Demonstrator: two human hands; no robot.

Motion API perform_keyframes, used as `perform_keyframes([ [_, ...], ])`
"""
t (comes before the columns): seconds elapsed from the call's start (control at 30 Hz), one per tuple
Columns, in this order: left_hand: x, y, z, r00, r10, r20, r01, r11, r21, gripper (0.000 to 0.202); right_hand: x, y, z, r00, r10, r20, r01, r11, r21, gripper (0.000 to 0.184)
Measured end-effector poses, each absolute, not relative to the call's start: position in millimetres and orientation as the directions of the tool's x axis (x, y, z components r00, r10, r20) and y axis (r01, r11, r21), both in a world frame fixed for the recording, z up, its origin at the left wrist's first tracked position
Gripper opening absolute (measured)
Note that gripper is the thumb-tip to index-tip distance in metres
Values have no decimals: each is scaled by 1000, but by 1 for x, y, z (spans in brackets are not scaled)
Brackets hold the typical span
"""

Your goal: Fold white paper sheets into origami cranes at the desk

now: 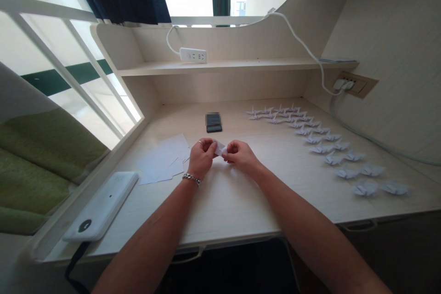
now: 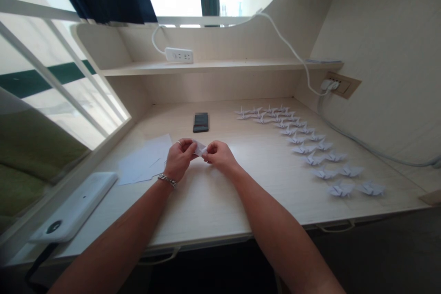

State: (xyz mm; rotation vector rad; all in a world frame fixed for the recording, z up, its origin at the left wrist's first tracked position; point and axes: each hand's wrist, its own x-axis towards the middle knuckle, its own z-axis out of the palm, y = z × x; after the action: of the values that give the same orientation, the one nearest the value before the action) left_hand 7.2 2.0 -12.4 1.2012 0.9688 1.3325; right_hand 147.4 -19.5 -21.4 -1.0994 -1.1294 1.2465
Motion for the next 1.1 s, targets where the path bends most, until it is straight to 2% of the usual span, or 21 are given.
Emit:
perform_keyframes([
  [0.23,5,-2,-10,169,979,115,-139,-92,986,41,148,-20,-24,-4,998,65,-81,64,-995,30],
  [0.53,7,-4,-6,92,996,-12,-287,38,957,47,147,-21,-19,13,1000,1,-16,1,-1000,29],
  [0.67,6,-2,-9,95,995,25,-263,1,965,46,147,-20,-20,34,999,-26,44,-27,-999,26],
  [0.87,6,0,-13,51,996,71,-184,-61,981,49,147,-18,-27,-10,999,32,86,32,-996,15],
  [1.1,10,-2,-10,-20,981,194,-78,-195,978,44,143,-24,-18,-9,1000,28,31,28,-999,25],
])
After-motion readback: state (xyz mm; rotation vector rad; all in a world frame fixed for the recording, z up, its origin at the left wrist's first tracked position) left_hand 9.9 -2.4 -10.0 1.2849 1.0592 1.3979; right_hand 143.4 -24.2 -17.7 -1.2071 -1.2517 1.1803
